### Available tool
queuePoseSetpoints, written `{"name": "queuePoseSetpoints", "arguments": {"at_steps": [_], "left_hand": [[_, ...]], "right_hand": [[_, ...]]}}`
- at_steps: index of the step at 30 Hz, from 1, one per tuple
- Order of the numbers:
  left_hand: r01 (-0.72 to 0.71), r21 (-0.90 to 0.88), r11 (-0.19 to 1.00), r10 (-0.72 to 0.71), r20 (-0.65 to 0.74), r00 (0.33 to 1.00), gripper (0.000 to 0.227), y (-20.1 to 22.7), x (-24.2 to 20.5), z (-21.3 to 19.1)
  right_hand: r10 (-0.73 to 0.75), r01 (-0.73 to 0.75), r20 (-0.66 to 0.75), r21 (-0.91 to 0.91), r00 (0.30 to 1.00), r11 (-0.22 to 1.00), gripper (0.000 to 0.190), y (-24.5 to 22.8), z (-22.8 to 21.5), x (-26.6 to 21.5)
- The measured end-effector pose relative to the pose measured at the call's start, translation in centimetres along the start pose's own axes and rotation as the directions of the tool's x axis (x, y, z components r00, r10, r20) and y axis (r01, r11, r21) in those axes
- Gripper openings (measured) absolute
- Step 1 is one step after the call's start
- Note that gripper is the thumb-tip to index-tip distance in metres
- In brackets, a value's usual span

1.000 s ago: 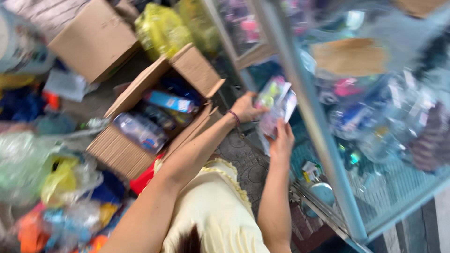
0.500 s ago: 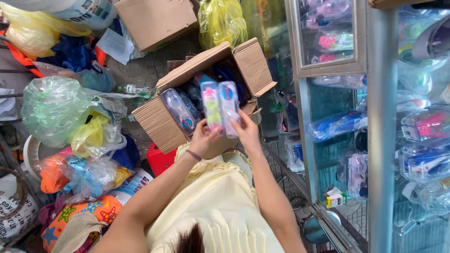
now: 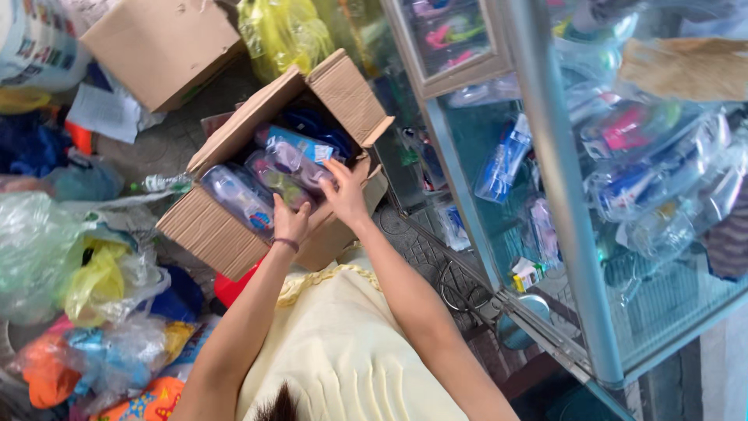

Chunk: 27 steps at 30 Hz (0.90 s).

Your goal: The person organizes swimming gear by moving goggles and other small items between boxes and a display counter, while also cleaning the glass surface with a cloth.

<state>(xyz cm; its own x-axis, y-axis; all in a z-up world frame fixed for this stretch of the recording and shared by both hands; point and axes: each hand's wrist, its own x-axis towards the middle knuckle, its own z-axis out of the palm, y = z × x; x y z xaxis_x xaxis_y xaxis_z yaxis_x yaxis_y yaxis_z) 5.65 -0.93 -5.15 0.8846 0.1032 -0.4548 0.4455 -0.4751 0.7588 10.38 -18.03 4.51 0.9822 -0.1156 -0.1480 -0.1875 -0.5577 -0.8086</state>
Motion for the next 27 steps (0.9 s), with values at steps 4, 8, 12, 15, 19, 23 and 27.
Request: {"name": "queuePoseSetpoints", "arguments": {"at_steps": [4,8,12,15,19,23,27], "left_hand": [[-0.386,-0.007,0.922,0.386,-0.045,0.922,0.076,8.4,-1.4,-0.4],[-0.575,-0.090,0.813,0.581,0.187,0.792,0.067,21.3,-2.6,2.4],[-0.740,-0.113,0.663,0.732,0.307,0.608,0.071,31.4,-1.0,9.3],[-0.847,0.006,0.532,0.806,0.302,0.509,0.073,35.1,2.1,15.8],[-0.857,0.226,0.464,0.817,0.264,0.512,0.051,36.0,7.0,23.3],[-0.762,0.366,0.534,0.717,0.282,0.638,0.036,37.4,7.3,25.0],[-0.722,0.399,0.565,0.611,0.386,0.692,0.029,38.4,4.5,22.2]], "right_hand": [[-0.093,0.059,-0.438,-0.092,0.894,0.994,0.009,-4.5,-11.8,-2.4],[-0.132,-0.279,-0.746,-0.399,0.653,0.873,0.034,-1.9,-21.2,-4.4],[-0.121,-0.424,-0.795,-0.437,0.594,0.793,0.054,2.4,-25.0,-5.4],[0.011,-0.375,-0.784,-0.285,0.621,0.882,0.063,4.3,-26.0,-5.5],[0.131,-0.395,-0.783,-0.155,0.608,0.905,0.067,5.1,-25.4,-5.8],[0.237,-0.434,-0.778,-0.052,0.582,0.899,0.059,5.7,-25.6,-6.7],[0.618,-0.204,-0.576,0.621,0.535,0.757,0.052,5.8,-25.6,-6.9]]}}
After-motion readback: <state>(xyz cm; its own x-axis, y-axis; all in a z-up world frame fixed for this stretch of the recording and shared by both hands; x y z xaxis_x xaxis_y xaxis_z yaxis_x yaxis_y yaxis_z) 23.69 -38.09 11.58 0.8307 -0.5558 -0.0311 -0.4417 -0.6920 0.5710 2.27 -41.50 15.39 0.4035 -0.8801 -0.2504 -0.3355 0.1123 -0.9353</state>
